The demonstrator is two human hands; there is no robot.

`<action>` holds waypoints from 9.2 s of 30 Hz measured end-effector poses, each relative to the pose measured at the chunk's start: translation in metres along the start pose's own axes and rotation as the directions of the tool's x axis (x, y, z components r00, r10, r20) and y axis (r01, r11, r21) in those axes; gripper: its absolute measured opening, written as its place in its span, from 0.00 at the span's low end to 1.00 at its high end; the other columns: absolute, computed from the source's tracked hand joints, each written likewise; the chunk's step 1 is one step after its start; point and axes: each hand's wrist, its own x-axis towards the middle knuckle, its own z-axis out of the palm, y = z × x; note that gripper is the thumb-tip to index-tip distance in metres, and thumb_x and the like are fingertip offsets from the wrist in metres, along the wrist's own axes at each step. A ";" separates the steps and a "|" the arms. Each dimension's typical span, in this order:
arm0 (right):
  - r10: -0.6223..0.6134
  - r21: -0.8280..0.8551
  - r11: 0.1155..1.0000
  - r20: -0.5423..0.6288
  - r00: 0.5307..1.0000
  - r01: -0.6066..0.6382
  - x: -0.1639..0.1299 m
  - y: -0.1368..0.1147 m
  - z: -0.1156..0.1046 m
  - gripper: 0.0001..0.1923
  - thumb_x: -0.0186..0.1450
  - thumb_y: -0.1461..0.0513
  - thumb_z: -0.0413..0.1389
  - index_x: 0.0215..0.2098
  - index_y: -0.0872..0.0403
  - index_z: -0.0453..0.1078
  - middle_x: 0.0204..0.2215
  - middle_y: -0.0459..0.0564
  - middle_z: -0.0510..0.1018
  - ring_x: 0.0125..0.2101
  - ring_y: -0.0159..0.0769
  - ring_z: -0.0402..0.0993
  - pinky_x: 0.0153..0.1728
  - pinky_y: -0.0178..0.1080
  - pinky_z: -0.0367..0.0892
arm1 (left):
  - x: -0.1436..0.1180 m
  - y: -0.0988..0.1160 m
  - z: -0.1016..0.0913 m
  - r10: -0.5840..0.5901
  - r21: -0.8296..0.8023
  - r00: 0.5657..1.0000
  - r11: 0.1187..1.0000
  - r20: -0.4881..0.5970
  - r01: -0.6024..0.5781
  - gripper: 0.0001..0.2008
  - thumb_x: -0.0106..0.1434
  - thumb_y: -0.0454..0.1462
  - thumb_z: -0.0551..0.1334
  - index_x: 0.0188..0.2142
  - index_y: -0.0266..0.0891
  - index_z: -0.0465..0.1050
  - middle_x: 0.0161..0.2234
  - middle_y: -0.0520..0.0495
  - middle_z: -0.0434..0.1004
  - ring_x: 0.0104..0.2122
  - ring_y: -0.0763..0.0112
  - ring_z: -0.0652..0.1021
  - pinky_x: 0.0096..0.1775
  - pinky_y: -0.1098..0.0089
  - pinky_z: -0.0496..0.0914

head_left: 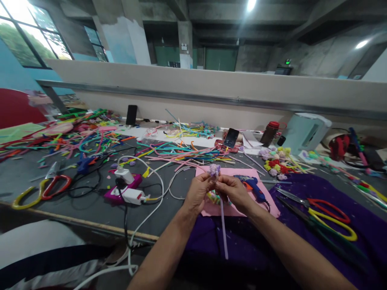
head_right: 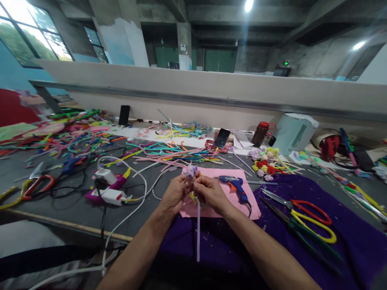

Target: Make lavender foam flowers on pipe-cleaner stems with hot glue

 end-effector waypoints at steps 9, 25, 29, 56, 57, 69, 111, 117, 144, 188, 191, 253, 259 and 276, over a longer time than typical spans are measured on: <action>0.019 -0.007 1.000 -0.026 0.999 -0.019 0.000 -0.006 -0.003 0.14 0.58 0.54 0.54 0.22 0.56 0.63 0.14 0.40 0.65 0.11 0.22 0.55 0.12 0.28 0.52 | 0.000 0.001 -0.002 -0.092 0.050 0.991 0.995 0.093 0.088 0.18 0.45 0.37 0.69 0.37 0.34 0.75 0.28 0.49 0.74 0.21 0.80 0.70 0.27 0.75 0.64; -0.015 0.152 0.988 -0.020 1.000 0.018 0.010 -0.009 -0.025 0.11 0.57 0.55 0.56 0.27 0.57 0.68 0.17 0.42 0.67 0.13 0.22 0.56 0.13 0.28 0.53 | 0.005 0.008 -0.004 -0.106 0.057 0.994 0.993 0.003 0.106 0.17 0.53 0.39 0.58 0.16 0.38 0.50 0.13 0.60 0.50 0.11 0.86 0.51 0.13 0.80 0.42; -0.012 0.142 0.990 0.028 1.000 0.008 0.009 -0.009 -0.025 0.12 0.57 0.55 0.55 0.27 0.57 0.68 0.17 0.42 0.68 0.13 0.23 0.57 0.13 0.28 0.53 | 0.004 0.007 -0.005 -0.052 0.081 0.998 0.995 -0.020 0.053 0.21 0.54 0.44 0.60 0.14 0.38 0.51 0.11 0.59 0.50 0.10 0.85 0.52 0.13 0.79 0.43; -0.031 0.007 1.000 0.069 0.997 0.030 0.008 -0.013 -0.034 0.14 0.58 0.52 0.54 0.28 0.56 0.69 0.17 0.42 0.67 0.15 0.24 0.57 0.17 0.30 0.52 | 0.002 0.003 -0.004 0.050 0.392 0.999 0.919 -0.006 -0.043 0.10 0.43 0.38 0.68 0.25 0.33 0.74 0.17 0.53 0.69 0.14 0.81 0.65 0.18 0.78 0.56; -0.026 0.005 1.000 0.064 0.998 0.026 0.008 -0.013 -0.034 0.15 0.57 0.52 0.54 0.28 0.56 0.69 0.17 0.42 0.66 0.15 0.24 0.57 0.17 0.30 0.52 | 0.002 0.002 -0.003 0.074 0.417 0.997 0.906 -0.008 -0.063 0.10 0.44 0.39 0.68 0.25 0.34 0.74 0.16 0.53 0.69 0.14 0.80 0.64 0.18 0.77 0.56; -0.037 -0.022 0.999 0.049 0.998 0.038 0.009 -0.008 -0.036 0.13 0.59 0.53 0.53 0.29 0.56 0.70 0.17 0.42 0.66 0.16 0.25 0.57 0.16 0.30 0.51 | 0.004 -0.001 -0.006 0.198 0.433 0.979 0.887 -0.047 -0.158 0.23 0.55 0.49 0.57 0.12 0.38 0.58 0.10 0.56 0.54 0.12 0.81 0.56 0.17 0.74 0.49; -0.099 -0.075 0.991 0.114 0.989 0.107 0.007 -0.009 -0.032 0.12 0.59 0.55 0.53 0.27 0.56 0.68 0.16 0.41 0.65 0.14 0.23 0.56 0.15 0.29 0.51 | 0.016 -0.001 -0.019 0.186 0.447 0.982 0.881 -0.023 -0.157 0.13 0.48 0.38 0.63 0.34 0.33 0.75 0.25 0.48 0.76 0.17 0.80 0.69 0.17 0.78 0.56; -0.102 -0.095 0.989 0.122 0.987 0.114 0.006 -0.008 -0.031 0.12 0.58 0.55 0.53 0.27 0.56 0.68 0.16 0.41 0.65 0.14 0.24 0.57 0.15 0.29 0.52 | 0.015 0.001 -0.021 0.173 0.442 0.984 0.887 -0.050 -0.134 0.11 0.46 0.42 0.65 0.22 0.35 0.72 0.15 0.54 0.68 0.14 0.81 0.65 0.17 0.77 0.54; -0.124 -0.390 0.908 0.089 0.988 0.149 0.002 -0.004 -0.020 0.13 0.60 0.55 0.52 0.24 0.56 0.66 0.15 0.41 0.65 0.14 0.23 0.57 0.15 0.28 0.53 | 0.011 0.003 -0.018 -0.005 0.198 1.000 0.980 0.022 0.000 0.13 0.42 0.40 0.70 0.29 0.37 0.75 0.27 0.51 0.71 0.26 0.77 0.70 0.28 0.77 0.63; -0.344 -0.346 0.900 -0.191 0.919 0.265 0.007 -0.007 -0.013 0.11 0.60 0.58 0.51 0.35 0.53 0.72 0.26 0.47 0.75 0.22 0.30 0.69 0.20 0.32 0.62 | 0.001 0.001 -0.003 0.160 0.266 0.985 0.948 0.069 -0.173 0.12 0.52 0.43 0.64 0.30 0.36 0.69 0.23 0.54 0.71 0.13 0.86 0.63 0.14 0.79 0.53; -0.359 -0.375 0.887 -0.192 0.913 0.270 0.005 -0.008 -0.011 0.10 0.60 0.58 0.51 0.33 0.53 0.72 0.27 0.47 0.75 0.22 0.30 0.69 0.20 0.32 0.62 | 0.001 0.000 -0.002 0.164 0.286 0.984 0.942 0.073 -0.179 0.12 0.52 0.43 0.64 0.28 0.35 0.70 0.22 0.54 0.71 0.13 0.86 0.63 0.14 0.79 0.53; -0.379 -0.381 0.882 -0.222 0.899 0.277 0.022 -0.021 0.010 0.07 0.53 0.58 0.57 0.27 0.55 0.70 0.21 0.46 0.74 0.22 0.32 0.69 0.25 0.34 0.64 | -0.004 0.003 0.003 0.422 0.284 0.904 0.877 -0.064 -0.389 0.36 0.47 0.29 0.62 0.56 0.39 0.52 0.23 0.56 0.70 0.20 0.77 0.72 0.22 0.77 0.65; -0.501 -0.595 0.743 -0.189 0.845 0.307 0.018 -0.031 0.014 0.07 0.56 0.59 0.53 0.24 0.53 0.69 0.19 0.46 0.72 0.22 0.32 0.67 0.26 0.34 0.63 | -0.009 0.006 0.004 0.439 0.228 0.898 0.879 -0.040 -0.419 0.35 0.47 0.32 0.64 0.55 0.41 0.56 0.28 0.52 0.74 0.25 0.74 0.75 0.24 0.77 0.67; -0.347 -0.435 0.838 0.044 0.937 0.331 0.013 -0.053 -0.003 0.11 0.62 0.56 0.49 0.32 0.55 0.68 0.21 0.43 0.68 0.16 0.26 0.62 0.17 0.30 0.58 | -0.015 0.022 -0.005 0.293 -0.148 0.952 0.949 0.094 -0.277 0.26 0.45 0.38 0.69 0.44 0.38 0.67 0.32 0.49 0.71 0.25 0.77 0.72 0.18 0.80 0.62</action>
